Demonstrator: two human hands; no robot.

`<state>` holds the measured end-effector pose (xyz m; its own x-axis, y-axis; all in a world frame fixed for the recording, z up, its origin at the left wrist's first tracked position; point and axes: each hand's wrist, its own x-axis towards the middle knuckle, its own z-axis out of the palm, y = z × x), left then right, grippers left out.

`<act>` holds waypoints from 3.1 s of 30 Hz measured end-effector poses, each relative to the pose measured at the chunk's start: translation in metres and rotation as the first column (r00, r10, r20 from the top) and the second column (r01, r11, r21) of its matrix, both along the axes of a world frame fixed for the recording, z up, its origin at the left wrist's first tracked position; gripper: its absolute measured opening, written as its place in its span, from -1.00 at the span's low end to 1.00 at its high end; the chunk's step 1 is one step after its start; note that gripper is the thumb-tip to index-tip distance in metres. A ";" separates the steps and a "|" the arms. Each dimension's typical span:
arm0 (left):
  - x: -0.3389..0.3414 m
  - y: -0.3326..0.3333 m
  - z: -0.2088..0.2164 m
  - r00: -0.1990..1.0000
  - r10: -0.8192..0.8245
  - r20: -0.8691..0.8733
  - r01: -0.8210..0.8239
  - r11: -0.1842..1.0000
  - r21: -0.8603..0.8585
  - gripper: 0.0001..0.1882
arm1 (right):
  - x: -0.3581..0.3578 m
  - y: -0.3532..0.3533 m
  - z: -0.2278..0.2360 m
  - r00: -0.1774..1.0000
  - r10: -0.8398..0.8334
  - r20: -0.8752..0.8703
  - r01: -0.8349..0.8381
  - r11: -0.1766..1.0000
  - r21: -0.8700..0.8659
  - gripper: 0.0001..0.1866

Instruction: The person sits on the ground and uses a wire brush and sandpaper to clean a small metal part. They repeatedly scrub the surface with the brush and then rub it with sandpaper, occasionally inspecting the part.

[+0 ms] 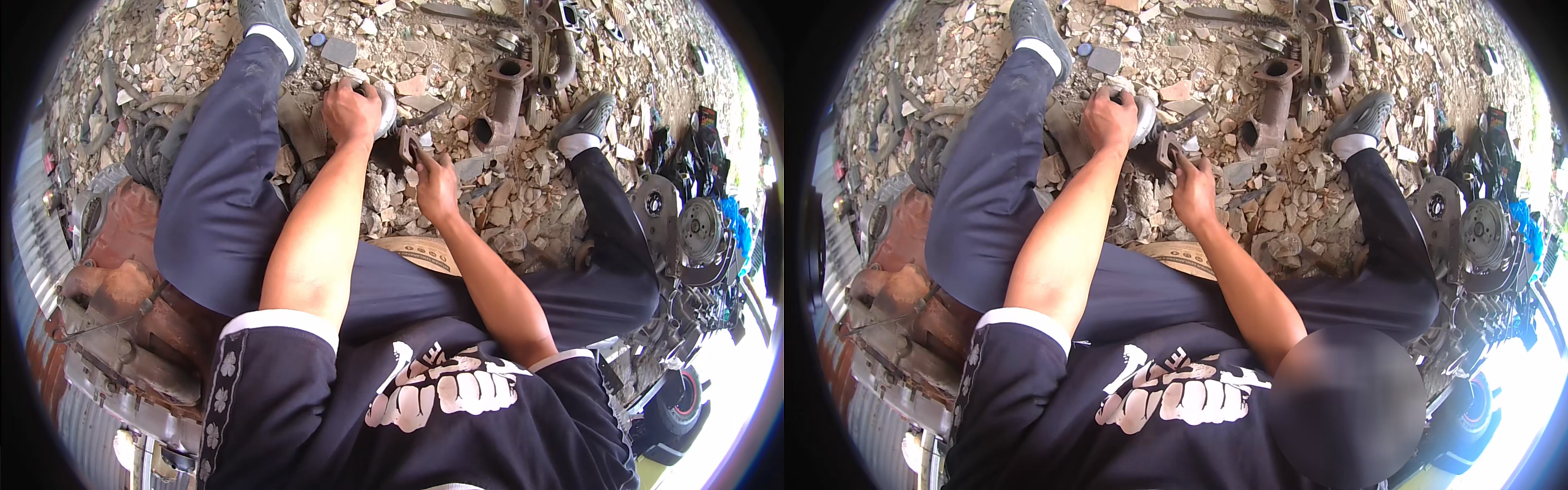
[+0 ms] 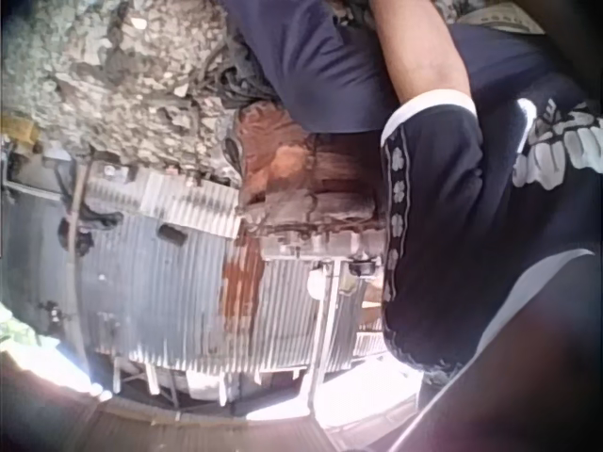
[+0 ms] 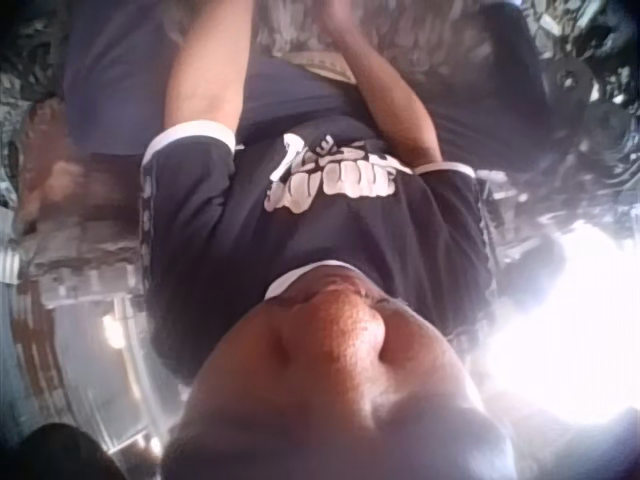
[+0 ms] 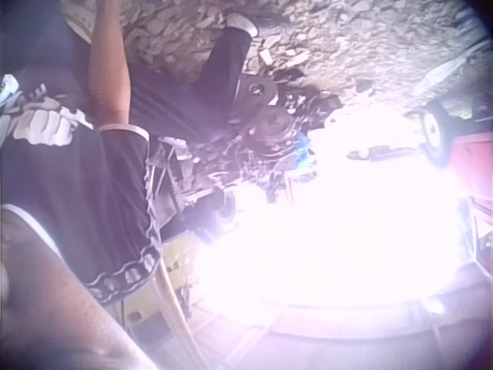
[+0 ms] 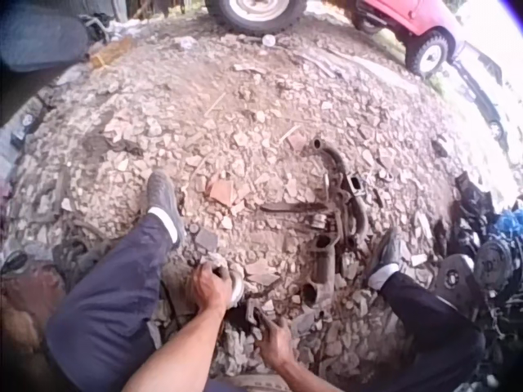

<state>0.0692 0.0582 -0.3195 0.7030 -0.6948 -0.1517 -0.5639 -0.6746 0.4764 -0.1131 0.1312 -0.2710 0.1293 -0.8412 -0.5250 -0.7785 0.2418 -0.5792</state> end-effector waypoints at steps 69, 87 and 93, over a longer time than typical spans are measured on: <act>-0.002 0.000 -0.007 0.997 -0.076 0.032 0.076 0.997 -0.022 -0.70 | 0.023 0.015 0.010 0.995 -0.097 -0.025 0.099 0.982 0.158 -0.63; -0.003 0.002 -0.004 0.997 -0.082 0.007 0.082 0.995 -0.049 -0.72 | 0.030 0.009 0.021 0.995 -0.075 -0.073 0.076 0.997 0.021 -0.61; -0.003 -0.001 0.001 0.997 -0.063 0.038 0.064 0.997 -0.032 -0.74 | 0.045 0.010 0.036 0.995 -0.064 -0.079 0.062 0.998 -0.026 -0.61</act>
